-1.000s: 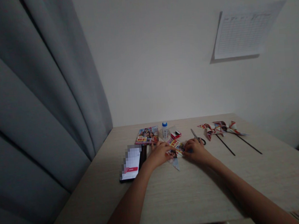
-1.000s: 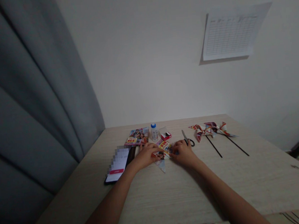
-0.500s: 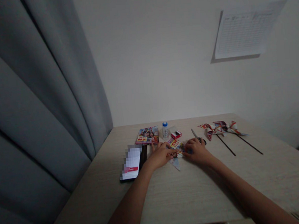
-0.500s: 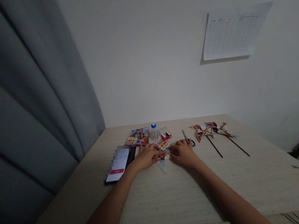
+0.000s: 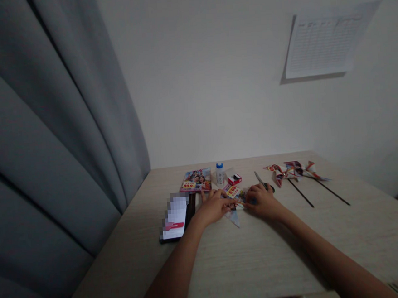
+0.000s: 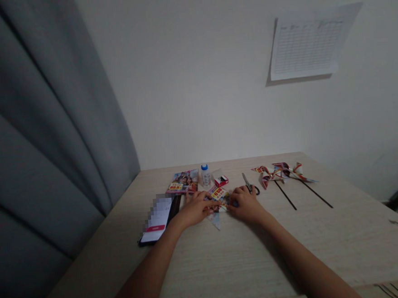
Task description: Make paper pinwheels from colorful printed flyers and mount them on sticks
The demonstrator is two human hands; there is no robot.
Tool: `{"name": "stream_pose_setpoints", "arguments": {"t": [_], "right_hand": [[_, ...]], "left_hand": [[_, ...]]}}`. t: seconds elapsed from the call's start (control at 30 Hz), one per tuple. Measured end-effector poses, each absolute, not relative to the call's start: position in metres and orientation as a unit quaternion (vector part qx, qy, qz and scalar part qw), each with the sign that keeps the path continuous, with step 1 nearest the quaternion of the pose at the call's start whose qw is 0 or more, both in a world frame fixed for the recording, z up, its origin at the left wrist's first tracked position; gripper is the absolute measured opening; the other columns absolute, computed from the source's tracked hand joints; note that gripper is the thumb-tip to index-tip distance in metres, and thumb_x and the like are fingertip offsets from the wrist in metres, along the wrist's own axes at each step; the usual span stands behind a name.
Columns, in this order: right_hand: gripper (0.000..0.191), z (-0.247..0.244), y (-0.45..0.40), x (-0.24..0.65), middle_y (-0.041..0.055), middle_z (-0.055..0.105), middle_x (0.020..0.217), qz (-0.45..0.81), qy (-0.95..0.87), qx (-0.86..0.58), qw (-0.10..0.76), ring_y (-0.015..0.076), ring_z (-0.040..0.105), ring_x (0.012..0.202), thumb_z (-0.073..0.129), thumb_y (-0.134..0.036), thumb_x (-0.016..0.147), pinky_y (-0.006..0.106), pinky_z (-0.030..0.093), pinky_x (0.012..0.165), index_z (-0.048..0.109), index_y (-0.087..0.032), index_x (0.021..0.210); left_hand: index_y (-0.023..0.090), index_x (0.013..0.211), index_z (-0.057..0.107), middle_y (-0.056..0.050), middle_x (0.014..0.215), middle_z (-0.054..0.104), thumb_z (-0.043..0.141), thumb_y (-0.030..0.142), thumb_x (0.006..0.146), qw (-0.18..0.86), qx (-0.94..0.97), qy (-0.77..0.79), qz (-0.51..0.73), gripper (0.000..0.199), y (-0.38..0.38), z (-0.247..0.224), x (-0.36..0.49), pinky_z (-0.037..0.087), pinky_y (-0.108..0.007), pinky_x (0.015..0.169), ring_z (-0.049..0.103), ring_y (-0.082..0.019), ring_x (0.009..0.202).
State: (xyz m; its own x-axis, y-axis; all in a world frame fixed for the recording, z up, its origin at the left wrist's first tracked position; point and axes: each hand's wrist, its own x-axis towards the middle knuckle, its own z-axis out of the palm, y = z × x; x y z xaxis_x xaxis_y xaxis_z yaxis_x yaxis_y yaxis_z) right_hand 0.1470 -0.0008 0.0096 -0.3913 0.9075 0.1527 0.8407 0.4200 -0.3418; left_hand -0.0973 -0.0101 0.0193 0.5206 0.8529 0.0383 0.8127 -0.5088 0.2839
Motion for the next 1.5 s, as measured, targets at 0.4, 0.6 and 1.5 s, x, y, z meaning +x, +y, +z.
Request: {"name": "stream_pose_setpoints", "arguments": {"t": [0.4,0.6,1.5], "right_hand": [[0.024,0.0123,-0.0025,0.1505,0.0040,0.070,0.115,0.131,-0.850,-0.473,0.189,0.0306,0.052,0.122,0.064,-0.046,0.086,0.067,0.008,0.114,0.074,-0.032,0.103],[0.023,0.0126,-0.0026,0.1515,0.0036,0.070,0.114,0.139,-0.849,-0.475,0.185,0.0309,0.053,0.121,0.063,-0.047,0.087,0.068,0.008,0.114,0.076,-0.035,0.101],[0.024,0.0103,-0.0001,0.1516,0.0057,0.070,0.115,0.134,-0.849,-0.481,0.172,0.0332,0.053,0.122,0.063,-0.048,0.087,0.072,0.010,0.111,0.076,-0.036,0.103]], "left_hand": [[0.054,0.130,0.060,0.001,0.138,0.051,0.059,0.036,0.095,0.117,0.868,0.476,0.082,0.039,-0.0075,0.0174,-0.0974,0.016,-0.065,0.116,0.039,-0.031,0.134],[0.053,0.132,0.058,0.001,0.140,0.050,0.056,0.040,0.096,0.113,0.864,0.485,0.075,0.038,-0.0073,0.0164,-0.0982,0.017,-0.065,0.117,0.037,-0.032,0.136],[0.054,0.132,0.059,0.002,0.141,0.050,0.054,0.043,0.096,0.126,0.859,0.492,0.067,0.038,-0.0079,0.0216,-0.0977,0.015,-0.064,0.117,0.037,-0.032,0.135]]}}
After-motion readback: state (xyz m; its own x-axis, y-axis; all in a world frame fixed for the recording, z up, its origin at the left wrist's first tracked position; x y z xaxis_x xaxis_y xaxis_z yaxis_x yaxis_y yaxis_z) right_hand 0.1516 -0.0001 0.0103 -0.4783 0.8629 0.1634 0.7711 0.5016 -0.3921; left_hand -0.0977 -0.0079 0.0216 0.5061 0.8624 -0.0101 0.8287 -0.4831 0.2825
